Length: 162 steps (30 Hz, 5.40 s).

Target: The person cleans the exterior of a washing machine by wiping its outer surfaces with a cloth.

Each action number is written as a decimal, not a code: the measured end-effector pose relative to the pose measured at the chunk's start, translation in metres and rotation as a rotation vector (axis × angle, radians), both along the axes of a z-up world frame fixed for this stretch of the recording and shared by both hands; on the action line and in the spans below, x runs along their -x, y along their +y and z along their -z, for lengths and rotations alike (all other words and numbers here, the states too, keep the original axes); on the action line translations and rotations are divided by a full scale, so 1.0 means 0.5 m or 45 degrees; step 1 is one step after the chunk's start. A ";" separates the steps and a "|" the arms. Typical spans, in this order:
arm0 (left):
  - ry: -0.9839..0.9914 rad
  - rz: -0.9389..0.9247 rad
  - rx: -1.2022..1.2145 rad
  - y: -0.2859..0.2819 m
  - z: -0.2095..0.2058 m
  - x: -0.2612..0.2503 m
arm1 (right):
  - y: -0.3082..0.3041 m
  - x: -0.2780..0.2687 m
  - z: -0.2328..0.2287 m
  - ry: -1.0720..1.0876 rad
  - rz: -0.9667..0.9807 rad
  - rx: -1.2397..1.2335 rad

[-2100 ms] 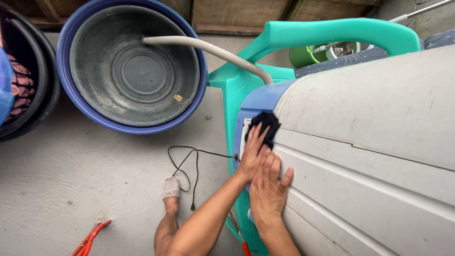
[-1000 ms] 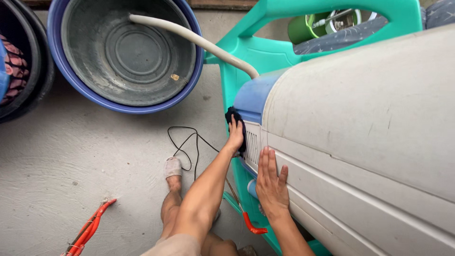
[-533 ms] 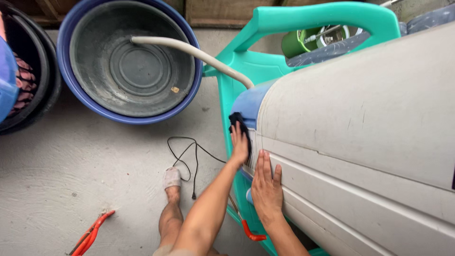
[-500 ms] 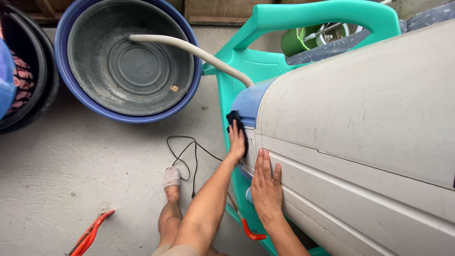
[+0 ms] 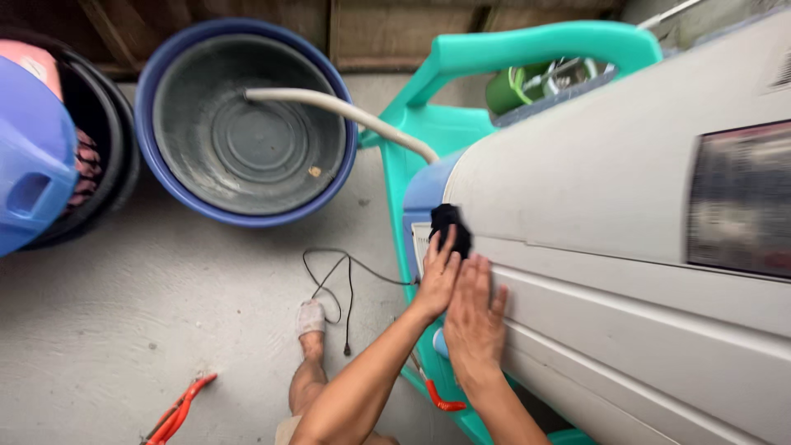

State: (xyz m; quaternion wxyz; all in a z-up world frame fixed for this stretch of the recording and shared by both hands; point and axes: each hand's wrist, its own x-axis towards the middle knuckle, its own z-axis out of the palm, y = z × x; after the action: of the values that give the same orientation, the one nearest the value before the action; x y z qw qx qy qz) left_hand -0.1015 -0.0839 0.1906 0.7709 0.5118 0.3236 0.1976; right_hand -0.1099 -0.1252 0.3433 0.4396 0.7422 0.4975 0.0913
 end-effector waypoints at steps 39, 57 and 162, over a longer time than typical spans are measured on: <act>0.084 0.035 -0.169 -0.115 -0.274 0.038 | -0.354 0.073 -0.227 -0.012 -0.376 -0.882; 0.282 -0.133 -0.538 -0.250 -0.128 0.078 | -0.447 0.113 -0.220 0.160 -0.440 -0.949; 0.413 0.582 0.509 0.376 0.332 0.187 | 0.349 -0.126 0.198 0.235 0.486 0.579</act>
State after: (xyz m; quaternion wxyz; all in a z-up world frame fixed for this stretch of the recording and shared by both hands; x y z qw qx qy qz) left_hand -0.1951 0.1042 0.0247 0.8189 0.4346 0.3511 -0.1314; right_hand -0.0467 0.0491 0.2444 0.5566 0.7101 0.3945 -0.1742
